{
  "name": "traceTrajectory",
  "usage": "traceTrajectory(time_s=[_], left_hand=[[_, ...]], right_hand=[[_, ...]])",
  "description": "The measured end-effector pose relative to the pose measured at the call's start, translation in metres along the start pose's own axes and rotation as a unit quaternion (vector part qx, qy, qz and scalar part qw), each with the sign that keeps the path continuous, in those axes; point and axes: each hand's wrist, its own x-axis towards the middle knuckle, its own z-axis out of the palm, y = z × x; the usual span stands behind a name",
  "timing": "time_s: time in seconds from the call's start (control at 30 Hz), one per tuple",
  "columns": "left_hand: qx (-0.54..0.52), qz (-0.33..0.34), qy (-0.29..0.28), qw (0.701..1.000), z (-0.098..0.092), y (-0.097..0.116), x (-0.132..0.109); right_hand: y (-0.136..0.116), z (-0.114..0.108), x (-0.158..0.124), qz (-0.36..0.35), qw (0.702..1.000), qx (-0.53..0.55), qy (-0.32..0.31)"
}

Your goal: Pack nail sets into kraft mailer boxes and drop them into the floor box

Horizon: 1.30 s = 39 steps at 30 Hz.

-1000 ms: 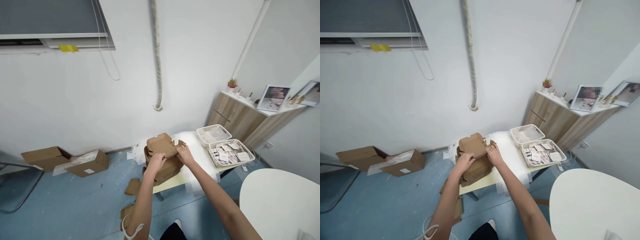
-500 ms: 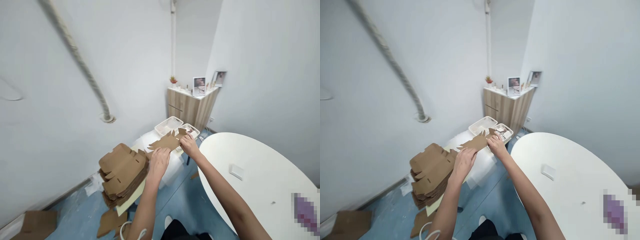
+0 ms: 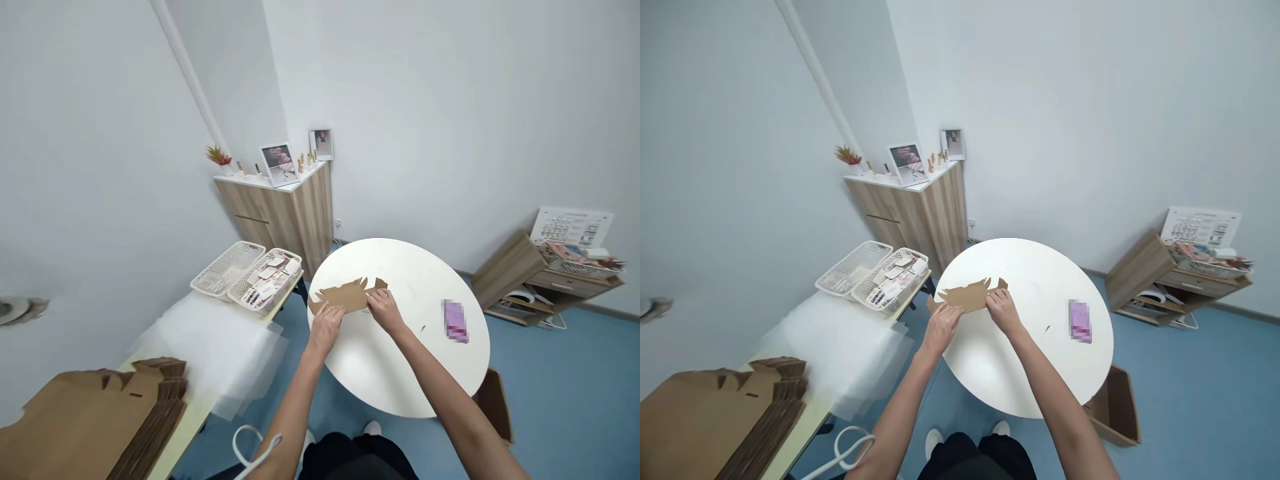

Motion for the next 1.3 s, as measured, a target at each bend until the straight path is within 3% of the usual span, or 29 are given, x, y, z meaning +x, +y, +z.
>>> traceTrajectory(time_s=[0.1, 0.27, 0.47, 0.63, 0.93, 1.13, 1.3], left_hand=[[-0.022, 0.024, -0.014, 0.999, 0.048, -0.003, -0.018], [-0.072, 0.065, -0.065, 0.993, 0.113, -0.019, -0.064], [-0.106, 0.089, -0.164, 0.977, 0.158, -0.034, -0.104], [-0.111, 0.125, -0.231, 0.958, 0.167, -0.044, -0.114], [-0.104, 0.110, -0.238, 0.959, 0.174, -0.049, -0.120], [-0.140, 0.126, -0.261, 0.947, 0.172, -0.044, -0.091], [-0.127, 0.097, -0.293, 0.943, 0.171, -0.018, -0.068]], right_hand=[[0.002, 0.020, -0.044, 0.036, 0.999, 0.004, -0.032], [-0.020, 0.046, -0.116, 0.097, 0.990, 0.015, -0.102], [-0.051, 0.062, -0.167, 0.152, 0.971, 0.011, -0.182], [-0.072, 0.068, -0.181, 0.211, 0.950, 0.018, -0.231], [-0.087, 0.063, -0.169, 0.257, 0.922, 0.046, -0.286], [-0.066, 0.057, -0.150, 0.292, 0.872, 0.100, -0.379], [-0.036, 0.049, -0.134, 0.337, 0.826, 0.113, -0.438]])
